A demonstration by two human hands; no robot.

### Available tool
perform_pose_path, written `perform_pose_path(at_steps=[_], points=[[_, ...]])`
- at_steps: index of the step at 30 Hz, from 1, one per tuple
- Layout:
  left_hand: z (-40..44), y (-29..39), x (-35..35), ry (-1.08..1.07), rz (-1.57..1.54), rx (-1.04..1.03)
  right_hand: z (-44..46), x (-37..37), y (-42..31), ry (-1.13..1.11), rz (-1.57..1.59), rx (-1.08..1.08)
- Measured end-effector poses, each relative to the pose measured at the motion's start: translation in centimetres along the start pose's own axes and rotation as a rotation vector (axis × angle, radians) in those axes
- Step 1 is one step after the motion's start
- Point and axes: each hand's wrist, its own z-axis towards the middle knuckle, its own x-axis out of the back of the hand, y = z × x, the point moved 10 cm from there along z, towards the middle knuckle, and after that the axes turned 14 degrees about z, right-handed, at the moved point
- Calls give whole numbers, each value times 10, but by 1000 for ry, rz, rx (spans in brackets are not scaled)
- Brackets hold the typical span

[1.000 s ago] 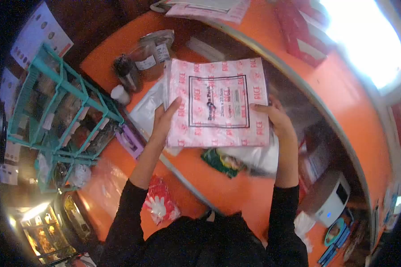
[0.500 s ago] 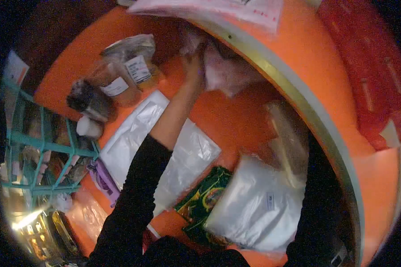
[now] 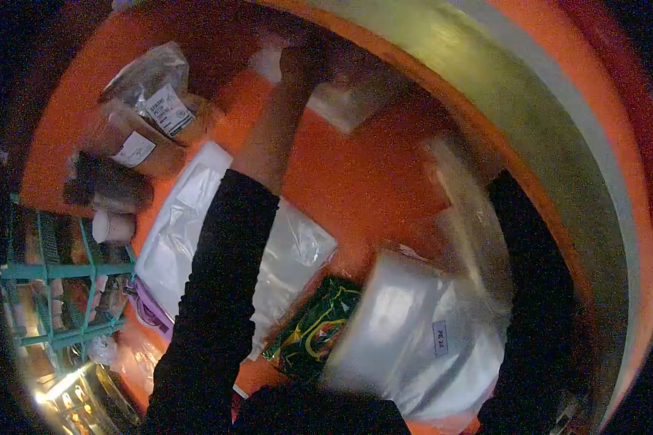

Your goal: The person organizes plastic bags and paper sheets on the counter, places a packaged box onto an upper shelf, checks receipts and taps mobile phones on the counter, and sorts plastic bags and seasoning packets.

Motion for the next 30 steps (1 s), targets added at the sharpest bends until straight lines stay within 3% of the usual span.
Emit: perform_pose_path(at_steps=[6, 13, 15, 17, 21, 23, 26, 30], points=[[10, 4, -12, -142, -219, -60, 3, -33, -15, 11, -97, 73], [-33, -16, -52, 338, 223, 345, -3, -43, -22, 42, -138, 102], [-29, -15, -60, 289, 238, 350, -6, -38, -22, 45, -137, 98], [-21, -27, -66, 97, 120, 348, -14, -31, -24, 46, -134, 93], [-5, -61, -72, 172, -34, 113, -27, -18, -22, 52, -146, 68], [-5, -59, -57, 196, -75, 58, -33, -13, -19, 48, -150, 55], [-30, -31, -38, -16, -318, 29, -32, -11, -23, 50, -164, 57], [-32, -16, -39, -95, -383, 22, -25, -14, -27, 68, -168, 83]])
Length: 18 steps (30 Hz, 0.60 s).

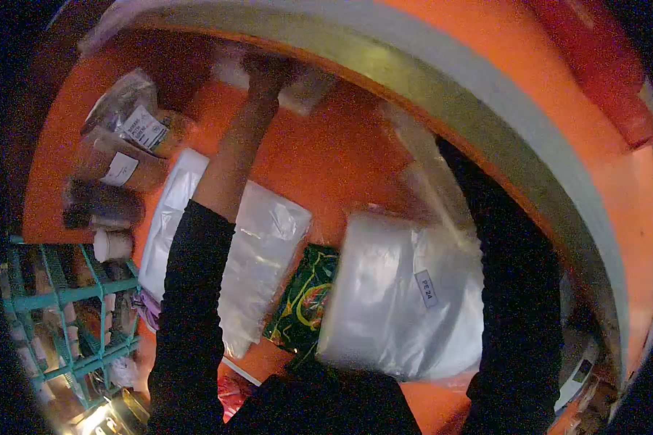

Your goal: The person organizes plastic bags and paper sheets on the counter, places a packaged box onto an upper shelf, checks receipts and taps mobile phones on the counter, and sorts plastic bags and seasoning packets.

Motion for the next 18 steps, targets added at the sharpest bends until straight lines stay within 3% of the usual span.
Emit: perform_pose_path(at_steps=[10, 18], points=[[13, -1, 3, -159, -64, 92, -20, 18, 2, 57, -14, 17], [-38, 19, 70, -297, -116, 221, -137, 53, 40, 148, -78, -140]])
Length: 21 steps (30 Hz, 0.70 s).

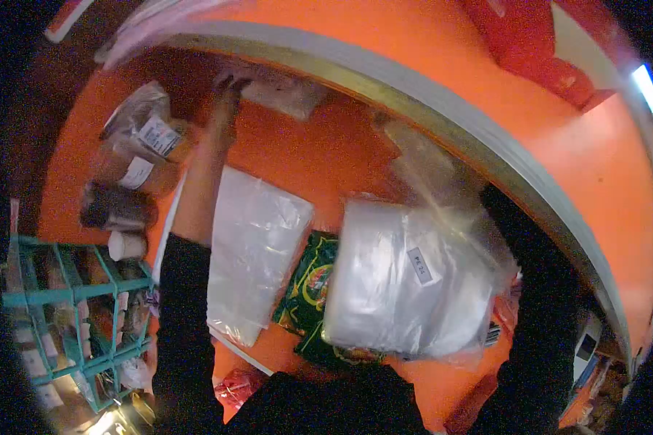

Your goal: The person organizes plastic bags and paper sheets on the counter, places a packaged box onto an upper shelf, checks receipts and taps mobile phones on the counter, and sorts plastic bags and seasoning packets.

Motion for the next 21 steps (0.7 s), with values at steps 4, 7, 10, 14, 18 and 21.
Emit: perform_pose_path(at_steps=[4, 7, 10, 14, 18, 21], points=[[-146, 27, 5, -106, 101, -4, -43, -9, 21, 13, 15, -72], [-258, 30, -2, -281, 131, -78, -54, -17, 15, 45, 97, -76], [-349, 21, 16, -311, 210, -111, -56, -25, 17, 50, 175, -148], [-429, -6, 73, -65, 257, -28, -33, -60, 51, 59, -18, 125], [-487, -43, 125, 219, 251, 59, -60, -28, -40, 93, 101, 365], [-493, -27, 143, 305, 483, -7, -49, -32, -9, 166, -110, 270]])
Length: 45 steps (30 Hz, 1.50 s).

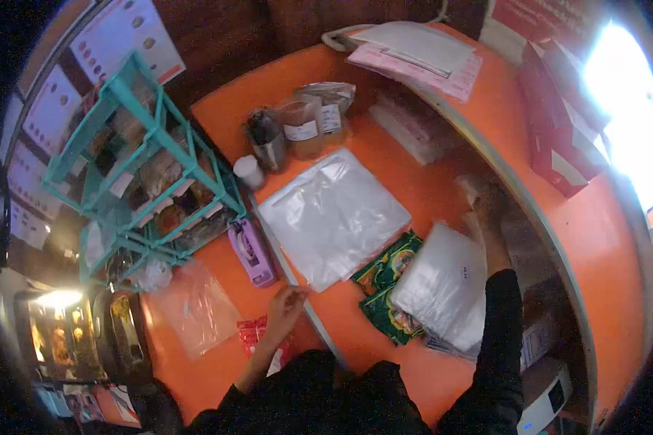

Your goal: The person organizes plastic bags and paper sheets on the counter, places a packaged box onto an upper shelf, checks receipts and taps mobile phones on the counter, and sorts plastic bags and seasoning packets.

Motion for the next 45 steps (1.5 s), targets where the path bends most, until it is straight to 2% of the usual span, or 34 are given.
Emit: perform_pose_path(at_steps=[2, 3, 4, 6, 7, 9, 10, 11, 13, 14, 16, 18, 20, 21, 22, 23, 24, 25, 26, 27, 28, 29, 31, 33, 34, 36, 37, 40, 41, 43, 44, 45], points=[[14, -13, 1, -2, 26, 15, -2, -8, 52, 83, -125, -92], [23, -12, 6, 50, 104, -46, -7, -7, 64, 121, -187, -142], [34, -7, 12, 102, 183, -112, -9, 0, 48, 115, -187, -137], [60, -10, 18, 134, 192, -81, -12, 12, 24, 41, -266, -179], [78, -4, 23, 202, 279, -144, -16, 14, 18, 44, -267, -180], [120, 10, 29, 293, 402, -238, -24, 31, -13, 210, -75, 66], [142, 16, 30, 313, 441, -268, -29, 26, -9, 216, -76, 69], [165, 8, 21, 316, 440, -271, -34, 11, 7, 156, -201, -22], [205, 0, -5, 439, 694, -376, -29, 0, 21, 102, -323, -109], [219, 2, -11, 440, 695, -377, -27, 1, 17, 100, -336, -129], [251, -14, -34, 212, 769, -155, -25, 4, 0, 93, -349, -153], [264, -10, -36, 209, 789, -155, -31, 11, -19, 190, -476, -40], [278, -35, -52, -81, 756, -42, -33, 5, -9, 277, -519, 42], [267, -23, -35, 64, 665, -129, -32, 4, -3, 342, -516, 90], [252, -18, -16, 134, 575, -131, -29, 4, 4, 343, -512, 90], [236, -14, 7, 208, 486, -138, -20, -4, 18, 242, -447, 39], [220, -21, 27, 155, 380, -66, -16, -12, 26, 139, -381, -10], [201, -36, 50, 102, 272, 7, -16, -8, 22, 145, -376, -5], [180, -73, 68, 94, -6, 54, -15, -5, 27, 85, -299, -107], [150, -114, 92, 155, -96, 169, -15, 1, 29, 25, -222, -204], [110, -75, 131, 179, -95, 246, -14, 19, 7, 28, -222, -185], [74, -93, 151, 221, -202, 363, -20, 45, -20, 68, -231, -233], [3, -189, 176, 267, -462, 480, -42, 63, -49, 100, -235, -271], [-80, -219, 207, 298, -285, 648, -70, 93, -89, 376, -194, -41], [-121, -248, 211, 381, -386, 614, -83, 94, -93, 372, -192, -28], [-179, -271, 209, 501, -499, 589, -101, 97, -129, 486, -209, 263], [-213, -275, 210, 522, -499, 661, -99, 101, -145, 470, -190, 285], [-321, -314, 202, 528, -421, 822, -107, 159, -209, 721, -34, 393], [-349, -335, 200, 657, -412, 794, -108, 180, -240, 792, -9, 381], [-400, -364, 194, 802, -396, 775, -104, 214, -288, 767, 143, 372], [-429, -381, 193, 758, -156, 969, -104, 220, -301, 748, 257, 337], [-448, -394, 195, 678, 91, 1137, -106, 220, -318, 731, 377, 460]])
